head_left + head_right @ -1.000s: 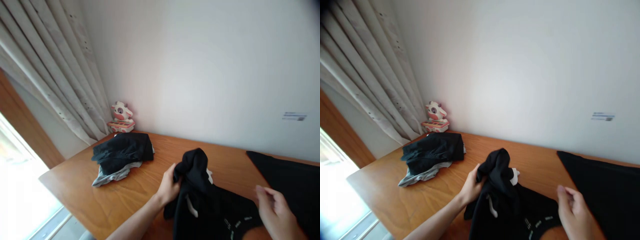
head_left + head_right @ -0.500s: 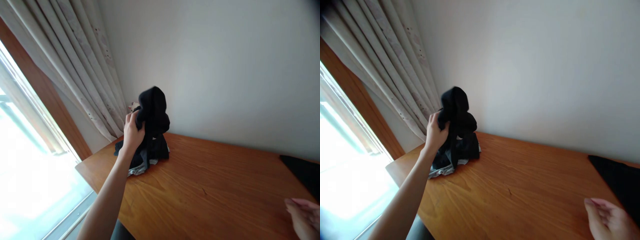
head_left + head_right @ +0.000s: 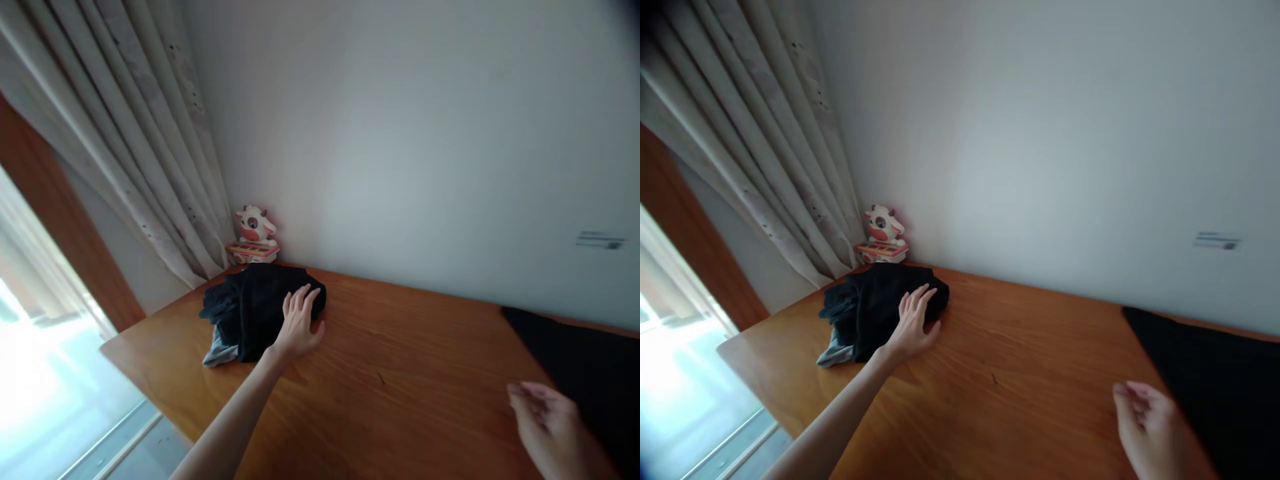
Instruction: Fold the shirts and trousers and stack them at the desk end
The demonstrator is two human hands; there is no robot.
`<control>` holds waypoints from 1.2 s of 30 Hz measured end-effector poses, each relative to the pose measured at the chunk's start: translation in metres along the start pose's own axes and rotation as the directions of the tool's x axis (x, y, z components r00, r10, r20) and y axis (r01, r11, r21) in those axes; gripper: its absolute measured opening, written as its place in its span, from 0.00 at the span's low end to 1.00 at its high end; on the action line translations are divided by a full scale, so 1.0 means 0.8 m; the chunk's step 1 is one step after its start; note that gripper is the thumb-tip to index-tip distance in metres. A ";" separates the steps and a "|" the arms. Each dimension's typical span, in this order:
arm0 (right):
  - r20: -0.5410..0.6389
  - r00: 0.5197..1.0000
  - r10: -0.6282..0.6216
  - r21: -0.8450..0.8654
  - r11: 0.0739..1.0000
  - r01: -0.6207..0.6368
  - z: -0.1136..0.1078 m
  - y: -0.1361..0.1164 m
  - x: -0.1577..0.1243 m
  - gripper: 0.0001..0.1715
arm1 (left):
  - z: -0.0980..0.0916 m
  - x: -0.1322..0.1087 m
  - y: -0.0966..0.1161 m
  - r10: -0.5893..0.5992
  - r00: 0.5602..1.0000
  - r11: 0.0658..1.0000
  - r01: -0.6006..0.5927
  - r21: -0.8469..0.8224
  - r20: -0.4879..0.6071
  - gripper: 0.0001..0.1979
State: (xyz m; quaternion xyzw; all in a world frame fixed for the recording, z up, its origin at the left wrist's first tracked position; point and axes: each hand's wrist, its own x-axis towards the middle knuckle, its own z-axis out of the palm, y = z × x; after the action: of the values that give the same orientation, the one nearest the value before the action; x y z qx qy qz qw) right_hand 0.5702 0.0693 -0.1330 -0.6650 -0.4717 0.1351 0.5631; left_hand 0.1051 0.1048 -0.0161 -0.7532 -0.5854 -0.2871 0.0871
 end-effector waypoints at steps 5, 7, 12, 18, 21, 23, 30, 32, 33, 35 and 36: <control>-0.051 0.992 0.117 0.090 0.990 -0.112 -0.011 -0.050 -0.039 0.33 | 0.085 -0.020 0.102 0.327 0.927 0.912 -0.259 -0.318 0.183 0.31; 0.019 0.979 0.202 0.105 0.974 -0.203 -0.031 -0.058 -0.056 0.34 | 0.110 -0.022 0.124 0.344 0.908 0.905 -0.254 -0.342 0.237 0.27; 0.097 0.981 0.165 -0.291 0.948 -0.131 -0.125 -0.064 -0.048 0.27 | 0.135 -0.021 0.127 0.397 0.890 0.892 -0.316 -0.323 0.223 0.18; -0.066 0.920 0.387 -0.881 0.410 -0.236 -0.210 -0.056 0.038 0.35 | 0.145 -0.023 0.113 0.439 0.880 0.875 -0.373 -0.309 0.180 0.19; -0.129 0.893 0.432 -0.904 0.319 -0.285 -0.214 -0.041 0.048 0.38 | 0.151 -0.023 0.110 0.451 0.874 0.873 -0.390 -0.294 0.179 0.19; -0.124 0.888 0.443 -0.917 0.291 -0.273 -0.210 -0.030 0.043 0.36 | 0.154 -0.023 0.108 0.452 0.874 0.873 -0.392 -0.291 0.177 0.20; -0.031 0.899 0.438 -0.921 0.337 -0.196 -0.214 -0.013 0.041 0.30 | 0.155 -0.021 0.106 0.456 0.871 0.874 -0.397 -0.282 0.185 0.20; -0.024 0.896 0.443 -0.909 0.363 -0.204 -0.219 -0.012 0.043 0.29 | 0.154 -0.020 0.106 0.458 0.869 0.874 -0.400 -0.277 0.187 0.20; -0.022 0.895 0.446 -0.901 0.380 -0.212 -0.222 -0.011 0.044 0.29 | 0.154 -0.020 0.106 0.460 0.868 0.873 -0.403 -0.276 0.185 0.20; -0.025 0.892 0.451 -0.878 0.417 -0.235 -0.227 -0.008 0.047 0.28 | 0.154 -0.019 0.106 0.464 0.867 0.870 -0.409 -0.276 0.180 0.19; -0.030 0.891 0.453 -0.863 0.437 -0.252 -0.229 -0.007 0.048 0.27 | 0.154 -0.019 0.106 0.466 0.867 0.869 -0.411 -0.275 0.178 0.19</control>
State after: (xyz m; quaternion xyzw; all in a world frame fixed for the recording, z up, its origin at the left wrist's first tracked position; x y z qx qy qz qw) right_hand 0.7179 -0.0155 -0.0544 -0.9188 -0.3816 0.0703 0.0729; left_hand 0.2227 0.1243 -0.1083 -0.9008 -0.3669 -0.2320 -0.0075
